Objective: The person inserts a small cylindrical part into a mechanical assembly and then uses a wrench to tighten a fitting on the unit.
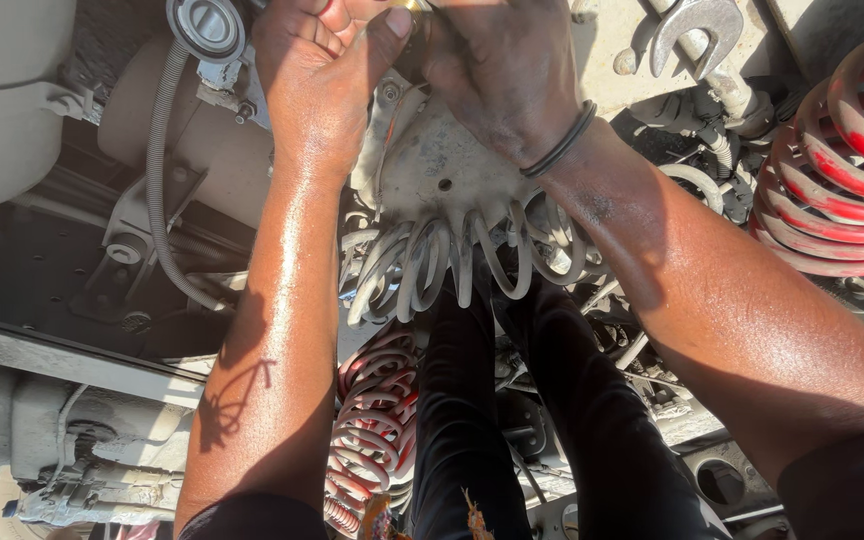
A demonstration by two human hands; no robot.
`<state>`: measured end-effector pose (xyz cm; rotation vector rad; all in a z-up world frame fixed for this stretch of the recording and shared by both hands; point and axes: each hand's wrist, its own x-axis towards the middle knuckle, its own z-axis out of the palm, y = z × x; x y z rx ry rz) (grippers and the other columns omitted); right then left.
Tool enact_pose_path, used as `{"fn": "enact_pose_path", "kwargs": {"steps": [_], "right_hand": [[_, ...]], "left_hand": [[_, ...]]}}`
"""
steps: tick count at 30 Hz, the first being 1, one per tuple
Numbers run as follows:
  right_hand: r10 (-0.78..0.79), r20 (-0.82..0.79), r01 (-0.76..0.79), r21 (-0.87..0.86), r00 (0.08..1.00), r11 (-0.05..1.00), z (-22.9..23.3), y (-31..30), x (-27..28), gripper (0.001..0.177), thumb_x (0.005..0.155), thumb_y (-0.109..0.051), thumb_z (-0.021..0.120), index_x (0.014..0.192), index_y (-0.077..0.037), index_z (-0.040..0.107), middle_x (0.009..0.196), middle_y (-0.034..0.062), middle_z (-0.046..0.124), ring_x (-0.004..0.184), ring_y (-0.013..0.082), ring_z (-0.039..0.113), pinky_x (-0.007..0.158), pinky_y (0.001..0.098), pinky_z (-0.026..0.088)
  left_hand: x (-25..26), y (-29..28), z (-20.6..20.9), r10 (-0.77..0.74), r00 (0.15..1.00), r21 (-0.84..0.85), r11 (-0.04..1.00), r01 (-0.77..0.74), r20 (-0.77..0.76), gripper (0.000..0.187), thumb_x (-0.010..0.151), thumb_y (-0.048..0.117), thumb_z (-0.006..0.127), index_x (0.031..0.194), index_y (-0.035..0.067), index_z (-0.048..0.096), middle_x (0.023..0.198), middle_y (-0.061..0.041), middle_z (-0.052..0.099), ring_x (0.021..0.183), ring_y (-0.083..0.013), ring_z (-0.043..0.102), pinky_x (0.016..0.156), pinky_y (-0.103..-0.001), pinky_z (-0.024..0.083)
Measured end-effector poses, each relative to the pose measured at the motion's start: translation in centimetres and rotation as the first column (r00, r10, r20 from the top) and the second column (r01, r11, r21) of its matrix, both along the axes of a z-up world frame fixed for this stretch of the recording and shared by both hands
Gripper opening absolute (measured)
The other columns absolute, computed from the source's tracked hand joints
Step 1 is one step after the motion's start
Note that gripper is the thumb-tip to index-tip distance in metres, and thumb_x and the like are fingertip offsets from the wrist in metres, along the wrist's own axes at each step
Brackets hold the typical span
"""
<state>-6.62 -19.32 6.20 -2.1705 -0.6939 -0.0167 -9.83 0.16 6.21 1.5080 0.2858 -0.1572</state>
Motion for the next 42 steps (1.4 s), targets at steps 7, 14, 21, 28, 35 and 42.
{"fn": "enact_pose_path", "kwargs": {"steps": [7,14,21,28,35,42], "right_hand": [[-0.006,0.024,0.005,0.024,1.000,1.000,0.2,0.0,0.0,0.035,0.088,0.013,0.063,0.118,-0.006,0.064,0.087,0.0080,0.062,0.076,0.0261,0.064,0.072,0.0413,0.051],[0.000,0.031,0.000,-0.002,1.000,1.000,0.1,-0.4,-0.3,0.036,0.091,0.011,0.065,0.122,-0.007,0.063,0.088,0.0079,0.063,0.080,0.0267,0.066,0.070,0.0404,0.052],[0.104,-0.024,-0.103,0.053,0.994,0.993,-0.5,-1.2,0.0,0.032,0.090,0.009,0.074,0.117,-0.006,0.066,0.087,0.0062,0.065,0.078,0.0202,0.068,0.070,0.0338,0.054],[0.142,-0.103,-0.135,0.071,0.984,0.988,-0.6,-1.5,0.1,0.030,0.098,0.012,0.074,0.120,-0.007,0.068,0.083,0.0034,0.063,0.072,0.0133,0.065,0.065,0.0279,0.053],[0.188,-0.094,-0.176,0.122,0.978,0.977,-0.1,-1.5,0.3,0.035,0.100,0.012,0.072,0.129,-0.008,0.068,0.092,0.0040,0.067,0.084,0.0147,0.068,0.073,0.0277,0.057],[0.174,-0.310,-0.124,0.173,0.935,0.977,0.6,-1.7,0.6,0.029,0.099,0.016,0.065,0.117,-0.006,0.069,0.082,0.0058,0.066,0.073,0.0143,0.066,0.065,0.0271,0.055]], "left_hand": [[-0.5,-0.1,-1.0,-0.055,0.993,-0.223,0.974,0.030,-0.105,0.011,0.107,0.000,0.070,0.118,0.004,0.071,0.111,-0.002,0.075,0.103,-0.0098,0.069,0.095,-0.025,0.055],[-0.9,-0.1,-2.1,-0.081,0.997,-0.242,0.967,0.080,0.003,0.015,0.111,0.002,0.071,0.125,0.004,0.065,0.119,-0.004,0.073,0.110,-0.0115,0.068,0.099,-0.025,0.053],[-0.9,0.0,-1.5,-0.083,0.994,-0.249,0.966,0.061,-0.078,0.016,0.109,0.006,0.072,0.121,0.003,0.063,0.115,-0.003,0.072,0.101,-0.0098,0.067,0.089,-0.025,0.053],[-0.4,-0.5,-0.8,-0.096,0.988,-0.218,0.974,0.069,-0.119,0.018,0.104,0.004,0.069,0.121,0.003,0.064,0.115,-0.004,0.073,0.106,-0.0121,0.068,0.096,-0.030,0.054],[-0.2,0.2,-0.7,-0.129,0.991,-0.315,0.943,0.110,-0.042,0.018,0.106,-0.001,0.068,0.123,0.000,0.064,0.118,-0.007,0.071,0.109,-0.0145,0.068,0.101,-0.030,0.054],[-1.2,0.5,-1.7,-0.107,0.992,-0.338,0.938,0.076,-0.072,0.014,0.109,-0.004,0.069,0.120,0.000,0.060,0.118,-0.007,0.070,0.104,-0.0131,0.064,0.094,-0.027,0.052]]}}
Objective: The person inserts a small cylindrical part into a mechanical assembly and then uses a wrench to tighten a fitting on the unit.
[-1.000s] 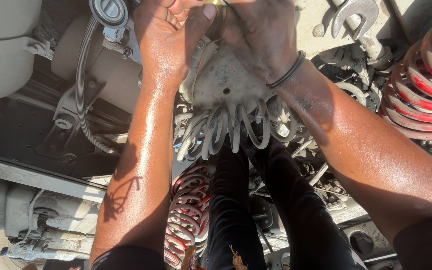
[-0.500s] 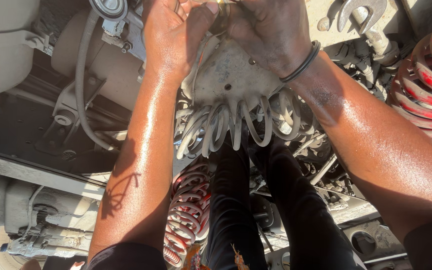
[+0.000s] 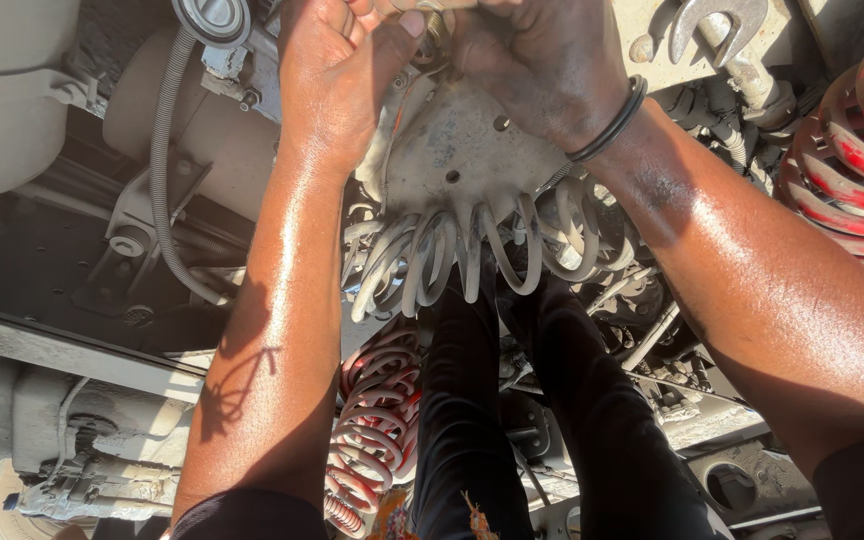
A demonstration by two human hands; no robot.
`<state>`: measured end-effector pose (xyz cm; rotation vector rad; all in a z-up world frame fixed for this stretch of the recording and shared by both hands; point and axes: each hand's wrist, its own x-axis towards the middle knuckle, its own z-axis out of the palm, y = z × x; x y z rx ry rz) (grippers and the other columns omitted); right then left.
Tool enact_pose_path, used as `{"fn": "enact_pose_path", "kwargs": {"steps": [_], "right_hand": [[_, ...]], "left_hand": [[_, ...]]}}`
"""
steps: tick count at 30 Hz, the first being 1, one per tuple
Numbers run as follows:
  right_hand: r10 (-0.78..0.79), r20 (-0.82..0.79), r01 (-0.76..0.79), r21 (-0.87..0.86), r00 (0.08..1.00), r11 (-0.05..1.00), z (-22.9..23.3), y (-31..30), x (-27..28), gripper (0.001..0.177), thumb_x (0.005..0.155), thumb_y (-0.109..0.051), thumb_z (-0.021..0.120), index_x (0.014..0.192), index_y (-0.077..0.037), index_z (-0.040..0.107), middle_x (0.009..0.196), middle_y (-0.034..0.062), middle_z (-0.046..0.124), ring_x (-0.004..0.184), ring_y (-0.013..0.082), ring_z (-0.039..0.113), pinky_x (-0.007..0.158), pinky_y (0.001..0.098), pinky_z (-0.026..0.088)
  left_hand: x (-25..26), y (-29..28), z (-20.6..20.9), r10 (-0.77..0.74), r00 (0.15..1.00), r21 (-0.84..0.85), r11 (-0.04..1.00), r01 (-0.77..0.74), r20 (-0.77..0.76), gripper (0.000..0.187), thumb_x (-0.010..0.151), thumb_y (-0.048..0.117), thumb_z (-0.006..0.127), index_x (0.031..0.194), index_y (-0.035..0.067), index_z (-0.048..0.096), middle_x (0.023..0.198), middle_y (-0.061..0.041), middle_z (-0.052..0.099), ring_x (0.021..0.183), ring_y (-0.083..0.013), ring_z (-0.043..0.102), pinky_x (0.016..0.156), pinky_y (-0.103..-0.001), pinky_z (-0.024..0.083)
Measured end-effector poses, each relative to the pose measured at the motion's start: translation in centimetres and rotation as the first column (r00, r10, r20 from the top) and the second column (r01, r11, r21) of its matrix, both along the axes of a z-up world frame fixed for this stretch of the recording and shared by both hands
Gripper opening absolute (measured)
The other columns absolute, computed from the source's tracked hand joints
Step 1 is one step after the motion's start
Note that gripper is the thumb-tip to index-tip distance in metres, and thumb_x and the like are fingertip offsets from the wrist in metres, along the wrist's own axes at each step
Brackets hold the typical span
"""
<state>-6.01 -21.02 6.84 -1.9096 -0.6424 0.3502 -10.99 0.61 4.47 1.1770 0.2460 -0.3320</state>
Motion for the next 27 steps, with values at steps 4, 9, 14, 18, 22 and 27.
{"fn": "enact_pose_path", "kwargs": {"steps": [4,9,14,18,22,27], "right_hand": [[0.018,0.024,-0.020,0.091,1.000,0.996,-0.4,0.2,0.1,0.026,0.103,0.017,0.062,0.120,-0.002,0.068,0.094,0.0079,0.070,0.079,0.0130,0.069,0.070,0.0245,0.058],[0.001,-0.102,0.013,0.140,0.995,0.990,-0.1,0.1,-0.1,0.014,0.109,0.014,0.059,0.114,0.002,0.065,0.099,0.0140,0.072,0.092,0.0178,0.075,0.083,0.0304,0.062],[-0.005,-0.163,0.029,0.143,0.987,0.989,0.6,0.4,0.5,0.011,0.112,0.007,0.059,0.119,0.003,0.066,0.105,0.0127,0.076,0.101,0.0180,0.080,0.086,0.0296,0.064],[-0.023,-0.065,0.026,0.036,0.998,0.999,0.0,-0.1,0.4,0.010,0.113,0.005,0.057,0.111,0.003,0.067,0.098,0.0110,0.075,0.091,0.0167,0.077,0.077,0.0263,0.064],[0.052,0.087,-0.046,-0.072,0.995,0.996,-1.0,-0.4,0.5,0.010,0.119,-0.003,0.070,0.109,0.000,0.069,0.086,0.0086,0.069,0.076,0.0165,0.069,0.065,0.0269,0.057],[-0.038,0.000,0.038,0.061,0.999,0.997,-0.4,0.4,-0.2,0.006,0.114,0.002,0.064,0.110,0.002,0.068,0.091,0.0077,0.070,0.083,0.0145,0.070,0.070,0.0269,0.059]], "left_hand": [[0.0,-0.3,-0.5,0.058,0.998,0.002,0.998,-0.058,0.014,0.018,0.107,-0.006,0.069,0.120,0.003,0.059,0.125,-0.008,0.071,0.120,-0.0138,0.068,0.101,-0.026,0.054],[0.4,-0.3,0.5,0.024,0.996,0.073,0.997,-0.030,0.089,0.016,0.109,-0.004,0.068,0.124,0.002,0.064,0.120,-0.007,0.072,0.108,-0.0118,0.070,0.097,-0.026,0.056],[0.6,-0.4,1.6,0.019,0.998,0.100,0.995,-0.025,0.068,0.014,0.109,-0.002,0.065,0.122,0.003,0.063,0.114,-0.005,0.073,0.105,-0.0094,0.069,0.094,-0.024,0.055],[0.3,0.1,1.2,0.042,0.999,0.047,0.998,-0.042,0.006,0.010,0.109,-0.001,0.066,0.117,0.003,0.062,0.108,-0.004,0.072,0.101,-0.0111,0.068,0.092,-0.025,0.054],[-0.3,0.7,-0.1,0.033,0.999,-0.031,0.999,-0.032,0.030,0.005,0.116,0.002,0.064,0.121,0.003,0.062,0.107,-0.004,0.072,0.102,-0.0131,0.068,0.099,-0.028,0.056],[0.1,0.4,0.5,0.027,0.997,-0.023,0.999,-0.025,0.071,0.014,0.109,0.007,0.067,0.122,0.006,0.059,0.114,-0.001,0.070,0.109,-0.0120,0.067,0.101,-0.029,0.055]]}}
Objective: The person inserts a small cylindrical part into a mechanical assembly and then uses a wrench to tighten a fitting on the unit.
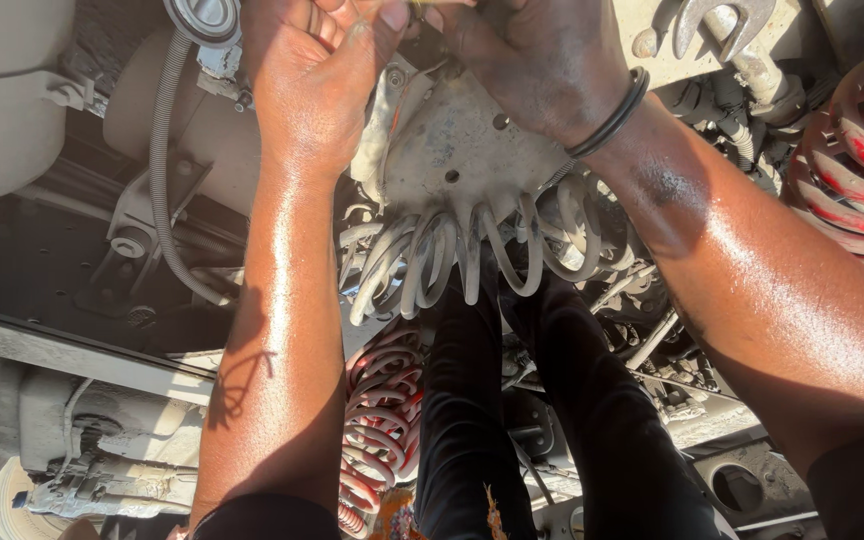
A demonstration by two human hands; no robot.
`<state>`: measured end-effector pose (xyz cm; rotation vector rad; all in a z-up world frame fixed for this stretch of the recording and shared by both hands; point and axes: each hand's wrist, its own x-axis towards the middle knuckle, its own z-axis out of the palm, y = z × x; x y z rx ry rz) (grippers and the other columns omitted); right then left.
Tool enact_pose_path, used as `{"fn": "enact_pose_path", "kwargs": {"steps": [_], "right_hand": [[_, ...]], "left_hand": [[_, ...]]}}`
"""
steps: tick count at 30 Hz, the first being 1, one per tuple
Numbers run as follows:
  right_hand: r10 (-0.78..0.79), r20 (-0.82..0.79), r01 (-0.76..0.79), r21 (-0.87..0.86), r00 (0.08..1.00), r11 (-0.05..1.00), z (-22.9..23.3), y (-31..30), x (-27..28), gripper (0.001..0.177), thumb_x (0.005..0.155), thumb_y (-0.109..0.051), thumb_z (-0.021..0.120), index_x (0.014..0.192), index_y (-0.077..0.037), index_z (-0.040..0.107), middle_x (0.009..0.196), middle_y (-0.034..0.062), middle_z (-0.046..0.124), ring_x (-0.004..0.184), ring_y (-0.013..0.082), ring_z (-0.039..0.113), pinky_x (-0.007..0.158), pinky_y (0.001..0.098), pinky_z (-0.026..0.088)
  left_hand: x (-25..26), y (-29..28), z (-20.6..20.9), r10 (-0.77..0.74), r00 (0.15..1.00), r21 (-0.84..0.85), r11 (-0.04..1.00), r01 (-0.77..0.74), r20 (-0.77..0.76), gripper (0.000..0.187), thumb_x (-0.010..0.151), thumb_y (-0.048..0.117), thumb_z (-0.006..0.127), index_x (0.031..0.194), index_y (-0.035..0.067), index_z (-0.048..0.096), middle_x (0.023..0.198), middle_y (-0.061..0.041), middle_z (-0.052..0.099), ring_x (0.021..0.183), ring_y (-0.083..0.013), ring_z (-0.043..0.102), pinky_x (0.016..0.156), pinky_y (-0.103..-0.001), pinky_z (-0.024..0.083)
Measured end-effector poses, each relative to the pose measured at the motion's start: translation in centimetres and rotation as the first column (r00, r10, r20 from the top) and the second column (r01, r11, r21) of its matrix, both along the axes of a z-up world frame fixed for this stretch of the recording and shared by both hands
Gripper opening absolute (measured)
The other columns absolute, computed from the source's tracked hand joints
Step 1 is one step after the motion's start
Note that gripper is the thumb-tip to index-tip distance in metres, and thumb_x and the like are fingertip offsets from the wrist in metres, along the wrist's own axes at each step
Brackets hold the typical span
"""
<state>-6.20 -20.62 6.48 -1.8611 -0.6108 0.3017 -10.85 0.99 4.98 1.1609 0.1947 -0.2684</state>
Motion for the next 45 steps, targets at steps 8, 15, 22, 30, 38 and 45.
{"fn": "enact_pose_path", "kwargs": {"steps": [8,15,22,30,38,45], "right_hand": [[0.054,0.052,-0.047,-0.130,0.997,0.990,0.2,-0.8,0.3,0.004,0.112,0.002,0.070,0.108,0.002,0.068,0.083,0.0095,0.069,0.074,0.0158,0.069,0.063,0.0275,0.057],[0.185,0.258,-0.128,-0.224,0.948,0.966,0.3,-0.3,1.6,0.022,0.101,0.012,0.065,0.119,-0.001,0.069,0.082,0.0088,0.066,0.069,0.0171,0.068,0.059,0.0275,0.055],[0.214,0.251,-0.090,-0.429,0.944,0.899,0.9,0.7,1.9,0.013,0.108,-0.015,0.073,0.116,-0.006,0.067,0.068,0.0064,0.063,0.060,0.0189,0.067,0.050,0.0314,0.054],[0.103,0.447,-0.078,-0.074,0.889,0.994,1.4,0.0,1.4,0.033,0.099,0.002,0.060,0.132,-0.002,0.056,0.094,0.0140,0.069,0.091,0.0322,0.071,0.092,0.0420,0.060],[-0.028,0.394,0.118,-0.204,0.919,0.972,0.2,0.6,-0.1,0.036,0.097,-0.009,0.071,0.132,-0.009,0.066,0.096,0.0125,0.073,0.086,0.0317,0.071,0.073,0.0445,0.057],[0.062,0.447,0.099,-0.328,0.892,0.939,0.3,0.8,0.7,0.043,0.092,-0.012,0.075,0.133,-0.007,0.066,0.094,0.0108,0.073,0.083,0.0299,0.071,0.067,0.0432,0.057]], "left_hand": [[0.0,0.3,1.1,-0.079,0.979,0.326,0.936,0.137,-0.186,0.015,0.106,0.007,0.072,0.117,-0.002,0.068,0.105,-0.011,0.069,0.087,-0.0165,0.059,0.078,-0.029,0.046],[0.2,0.2,0.3,0.010,0.988,0.117,0.993,0.008,-0.155,0.014,0.104,0.000,0.068,0.118,0.001,0.068,0.114,-0.005,0.072,0.103,-0.0111,0.069,0.092,-0.025,0.056],[1.1,0.3,0.6,0.033,0.999,0.070,0.997,-0.030,-0.033,0.010,0.108,-0.005,0.060,0.112,-0.001,0.068,0.106,-0.005,0.072,0.092,-0.0086,0.067,0.085,-0.022,0.055],[1.2,0.2,0.5,0.025,1.000,0.094,0.995,-0.026,0.013,0.002,0.106,-0.004,0.063,0.108,-0.003,0.064,0.097,-0.006,0.068,0.087,-0.0126,0.066,0.081,-0.029,0.056],[1.9,0.1,1.1,0.070,0.988,-0.041,0.996,-0.076,-0.138,0.006,0.103,0.004,0.061,0.105,0.000,0.064,0.101,-0.006,0.068,0.090,-0.0173,0.071,0.084,-0.034,0.062],[2.4,-0.1,2.0,0.078,0.993,0.019,0.997,-0.077,-0.086,0.003,0.103,-0.002,0.063,0.103,0.001,0.065,0.095,-0.008,0.068,0.084,-0.0185,0.069,0.081,-0.039,0.064]]}}
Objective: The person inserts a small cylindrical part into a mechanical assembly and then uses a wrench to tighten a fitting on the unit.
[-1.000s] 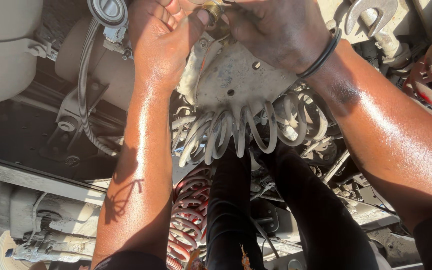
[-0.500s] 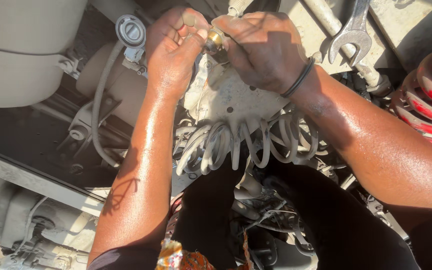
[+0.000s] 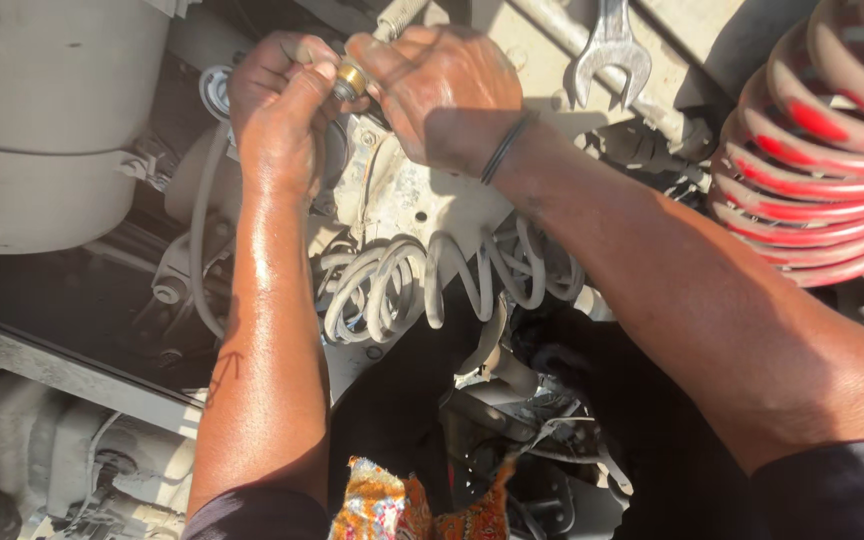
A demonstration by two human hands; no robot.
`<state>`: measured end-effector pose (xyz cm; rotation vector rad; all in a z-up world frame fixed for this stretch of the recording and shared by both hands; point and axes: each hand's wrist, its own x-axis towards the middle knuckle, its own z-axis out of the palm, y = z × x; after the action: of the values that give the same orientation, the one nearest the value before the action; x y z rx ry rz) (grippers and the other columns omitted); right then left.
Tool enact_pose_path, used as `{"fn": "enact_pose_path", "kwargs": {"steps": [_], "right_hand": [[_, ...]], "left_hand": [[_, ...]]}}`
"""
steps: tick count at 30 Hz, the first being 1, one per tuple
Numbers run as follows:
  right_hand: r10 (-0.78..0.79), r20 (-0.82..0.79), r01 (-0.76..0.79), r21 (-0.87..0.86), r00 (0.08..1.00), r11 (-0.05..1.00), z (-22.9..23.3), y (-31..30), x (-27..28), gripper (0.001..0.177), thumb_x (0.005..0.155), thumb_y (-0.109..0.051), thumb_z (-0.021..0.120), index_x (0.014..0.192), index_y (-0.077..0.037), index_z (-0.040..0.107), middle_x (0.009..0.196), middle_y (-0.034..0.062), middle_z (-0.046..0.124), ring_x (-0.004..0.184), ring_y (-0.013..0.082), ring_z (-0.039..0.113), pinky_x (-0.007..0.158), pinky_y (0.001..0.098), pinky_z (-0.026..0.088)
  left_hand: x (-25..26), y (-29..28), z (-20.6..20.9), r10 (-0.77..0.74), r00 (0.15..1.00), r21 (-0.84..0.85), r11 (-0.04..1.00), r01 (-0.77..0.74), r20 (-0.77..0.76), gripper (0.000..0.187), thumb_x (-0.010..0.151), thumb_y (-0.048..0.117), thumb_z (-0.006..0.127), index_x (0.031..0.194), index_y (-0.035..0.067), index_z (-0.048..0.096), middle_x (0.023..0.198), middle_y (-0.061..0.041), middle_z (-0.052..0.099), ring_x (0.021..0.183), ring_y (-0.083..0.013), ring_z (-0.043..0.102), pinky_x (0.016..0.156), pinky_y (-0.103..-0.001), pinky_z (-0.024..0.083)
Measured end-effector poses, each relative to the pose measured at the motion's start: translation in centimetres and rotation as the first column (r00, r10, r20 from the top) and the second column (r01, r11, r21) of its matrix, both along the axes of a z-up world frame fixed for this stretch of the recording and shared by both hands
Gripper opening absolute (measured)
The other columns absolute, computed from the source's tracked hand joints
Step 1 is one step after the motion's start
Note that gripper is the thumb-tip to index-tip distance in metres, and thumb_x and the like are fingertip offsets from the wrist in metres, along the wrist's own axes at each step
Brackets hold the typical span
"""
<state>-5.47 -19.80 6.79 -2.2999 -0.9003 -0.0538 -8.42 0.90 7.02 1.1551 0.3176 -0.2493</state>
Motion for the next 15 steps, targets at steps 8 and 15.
{"fn": "enact_pose_path", "kwargs": {"steps": [8,15], "right_hand": [[0.042,-0.033,-0.041,0.029,0.999,0.999,0.00,-0.49,0.23,0.049,0.087,-0.010,0.075,0.135,-0.002,0.064,0.100,0.0132,0.074,0.092,0.0298,0.072,0.083,0.0418,0.059],[0.033,-0.090,-0.024,0.091,0.995,0.996,0.39,-0.47,0.15,0.044,0.089,-0.008,0.075,0.132,-0.004,0.067,0.095,0.0114,0.074,0.091,0.0299,0.073,0.081,0.0414,0.059]], "left_hand": [[0.47,-0.30,0.61,-0.012,1.000,-0.010,1.000,0.012,-0.016,0.004,0.102,-0.003,0.064,0.102,0.001,0.064,0.093,-0.008,0.067,0.085,-0.0164,0.070,0.080,-0.036,0.065],[0.09,0.32,-0.28,-0.083,0.994,0.166,0.984,0.070,0.069,0.003,0.103,-0.002,0.066,0.103,0.000,0.064,0.092,-0.005,0.068,0.082,-0.0110,0.067,0.076,-0.028,0.059]]}}
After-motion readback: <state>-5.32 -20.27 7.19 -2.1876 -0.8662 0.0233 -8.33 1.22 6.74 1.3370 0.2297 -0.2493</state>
